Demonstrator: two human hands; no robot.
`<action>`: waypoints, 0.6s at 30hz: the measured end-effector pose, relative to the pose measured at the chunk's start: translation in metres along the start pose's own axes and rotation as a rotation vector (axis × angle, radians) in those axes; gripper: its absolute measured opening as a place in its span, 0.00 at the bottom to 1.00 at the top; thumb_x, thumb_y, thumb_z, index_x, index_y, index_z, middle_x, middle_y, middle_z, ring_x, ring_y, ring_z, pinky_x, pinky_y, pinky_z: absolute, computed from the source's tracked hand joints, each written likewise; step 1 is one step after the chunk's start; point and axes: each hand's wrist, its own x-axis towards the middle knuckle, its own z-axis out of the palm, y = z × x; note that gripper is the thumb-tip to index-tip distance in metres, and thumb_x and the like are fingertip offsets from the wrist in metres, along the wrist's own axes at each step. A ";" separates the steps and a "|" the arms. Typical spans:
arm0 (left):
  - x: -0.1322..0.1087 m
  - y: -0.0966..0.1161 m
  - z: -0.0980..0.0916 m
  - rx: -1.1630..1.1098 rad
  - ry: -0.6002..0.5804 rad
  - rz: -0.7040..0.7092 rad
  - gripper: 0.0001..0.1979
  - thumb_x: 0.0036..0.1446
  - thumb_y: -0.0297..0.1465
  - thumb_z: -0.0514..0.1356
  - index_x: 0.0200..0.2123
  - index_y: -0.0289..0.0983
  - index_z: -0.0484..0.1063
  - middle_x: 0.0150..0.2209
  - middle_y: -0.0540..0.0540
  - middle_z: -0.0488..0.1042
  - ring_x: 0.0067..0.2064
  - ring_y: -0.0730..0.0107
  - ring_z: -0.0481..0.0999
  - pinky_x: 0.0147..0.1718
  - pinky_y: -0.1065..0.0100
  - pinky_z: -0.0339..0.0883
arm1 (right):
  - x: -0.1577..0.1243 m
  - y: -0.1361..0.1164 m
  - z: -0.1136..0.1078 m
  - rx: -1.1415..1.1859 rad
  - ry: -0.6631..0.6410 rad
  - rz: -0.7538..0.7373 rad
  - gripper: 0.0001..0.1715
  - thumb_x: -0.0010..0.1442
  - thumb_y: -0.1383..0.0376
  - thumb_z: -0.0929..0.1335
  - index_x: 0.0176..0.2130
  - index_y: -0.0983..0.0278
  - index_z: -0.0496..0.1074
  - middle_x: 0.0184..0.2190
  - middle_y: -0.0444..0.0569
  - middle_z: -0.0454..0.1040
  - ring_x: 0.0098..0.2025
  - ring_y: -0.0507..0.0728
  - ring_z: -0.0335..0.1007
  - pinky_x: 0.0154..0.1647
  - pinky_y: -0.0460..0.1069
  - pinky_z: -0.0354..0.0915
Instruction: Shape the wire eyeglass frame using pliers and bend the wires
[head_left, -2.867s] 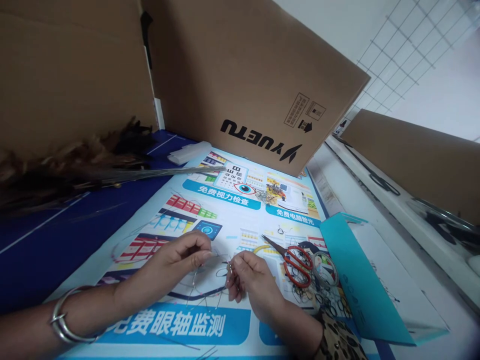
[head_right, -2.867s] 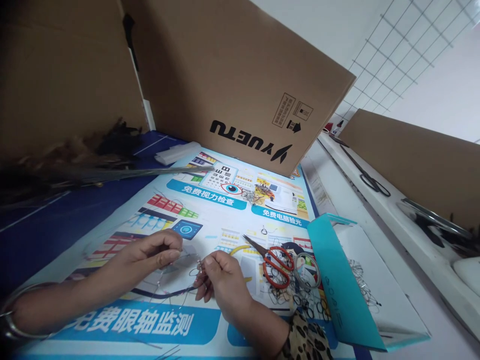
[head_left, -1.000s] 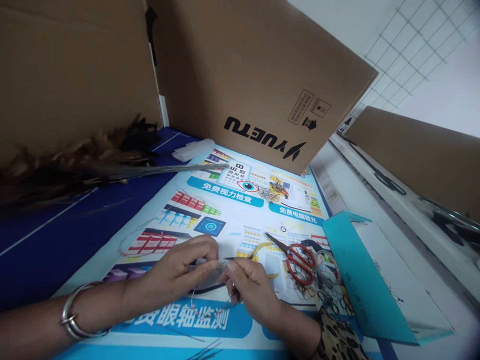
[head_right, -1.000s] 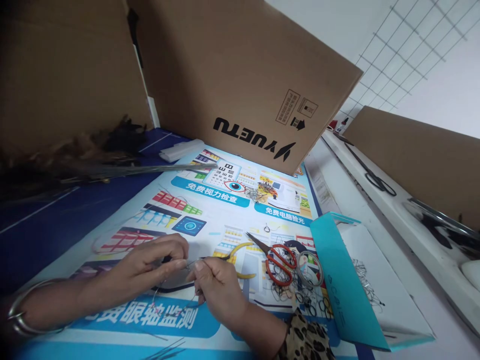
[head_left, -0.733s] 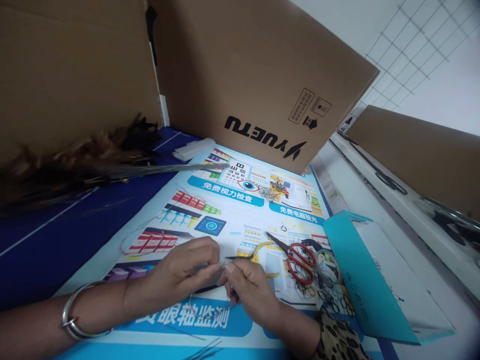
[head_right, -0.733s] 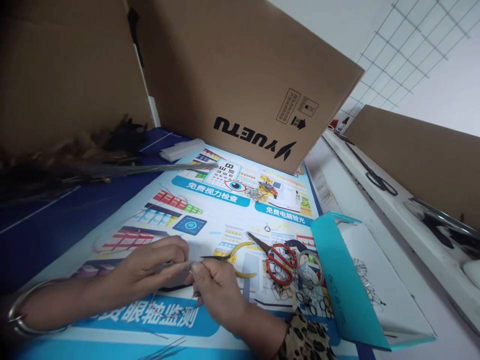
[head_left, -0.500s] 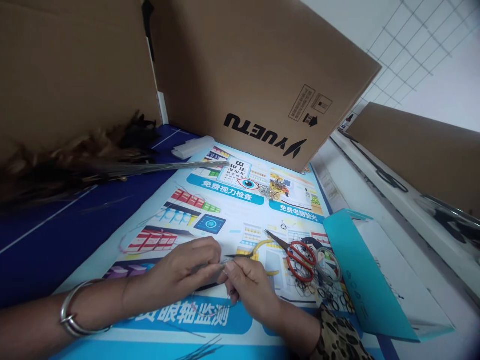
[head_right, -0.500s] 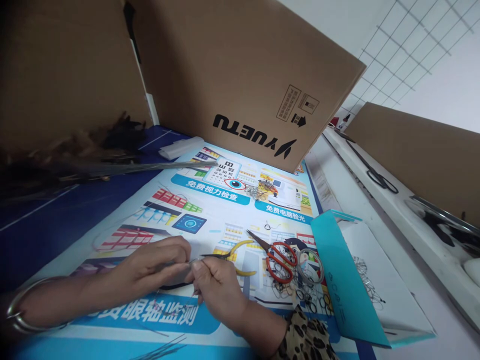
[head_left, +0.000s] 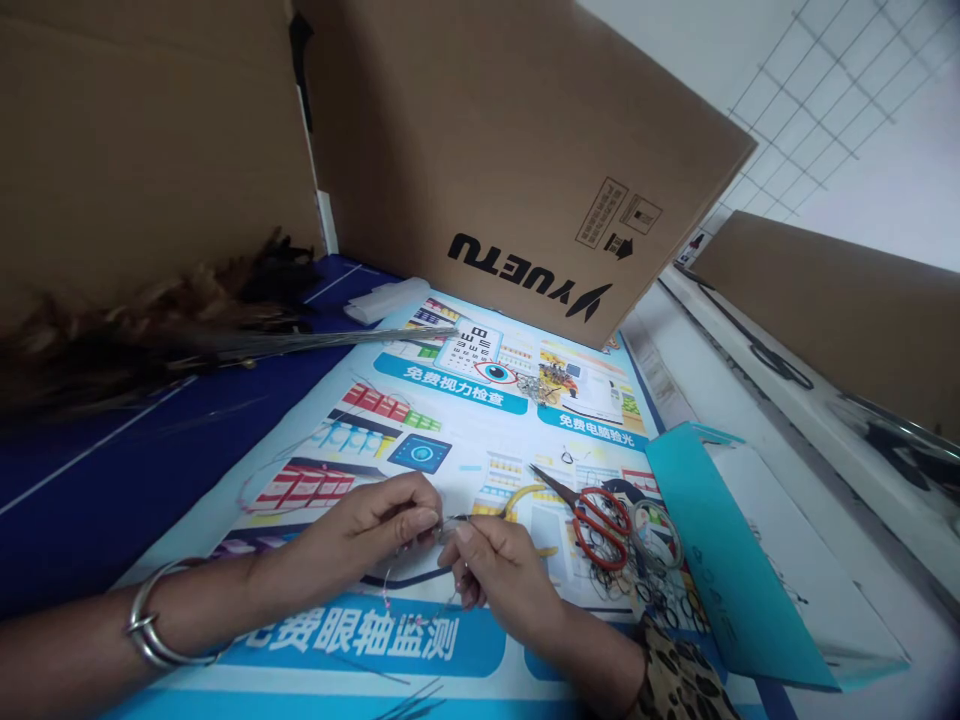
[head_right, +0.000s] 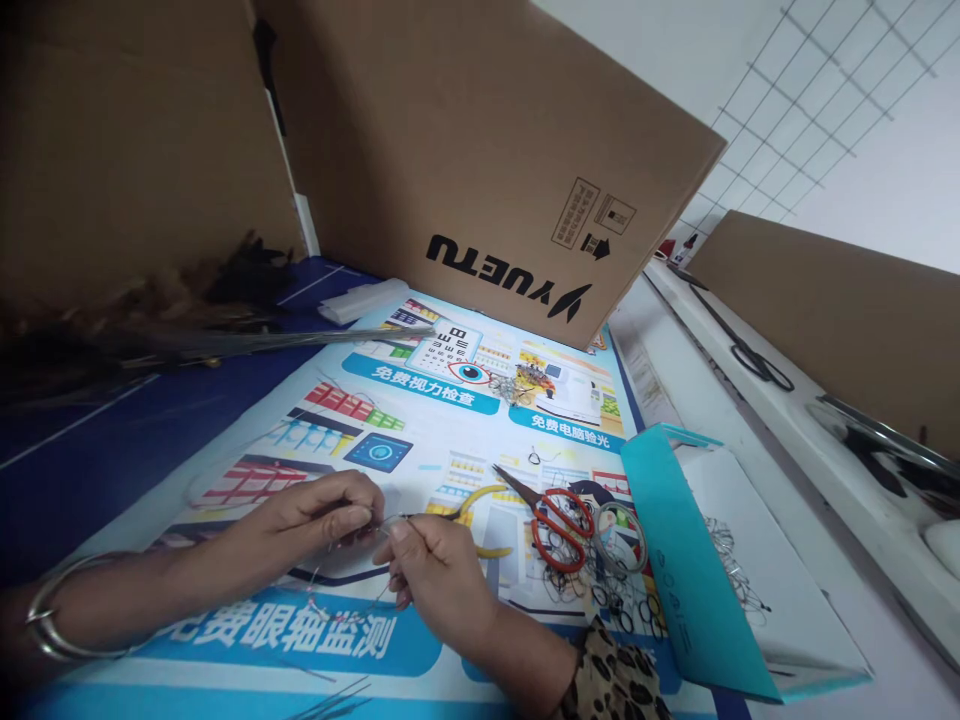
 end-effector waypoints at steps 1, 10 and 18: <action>0.000 -0.001 0.000 -0.001 0.001 -0.003 0.16 0.67 0.41 0.52 0.33 0.38 0.69 0.29 0.51 0.67 0.31 0.70 0.66 0.31 0.70 0.62 | 0.000 0.000 -0.002 -0.016 -0.006 -0.003 0.38 0.59 0.35 0.62 0.32 0.67 0.72 0.20 0.42 0.65 0.19 0.47 0.61 0.20 0.43 0.59; 0.004 0.000 -0.006 -0.040 0.049 -0.006 0.14 0.67 0.40 0.54 0.32 0.38 0.69 0.29 0.51 0.69 0.32 0.70 0.69 0.32 0.70 0.64 | -0.010 -0.047 -0.053 -0.995 0.054 -0.314 0.20 0.63 0.57 0.67 0.51 0.63 0.73 0.41 0.55 0.77 0.44 0.62 0.72 0.47 0.56 0.66; 0.008 -0.002 -0.009 -0.061 0.082 -0.029 0.14 0.66 0.41 0.54 0.34 0.38 0.70 0.29 0.51 0.71 0.32 0.70 0.71 0.33 0.69 0.66 | -0.009 -0.048 -0.076 -1.386 -0.215 -0.182 0.47 0.49 0.52 0.77 0.63 0.56 0.62 0.65 0.58 0.58 0.66 0.73 0.50 0.63 0.67 0.53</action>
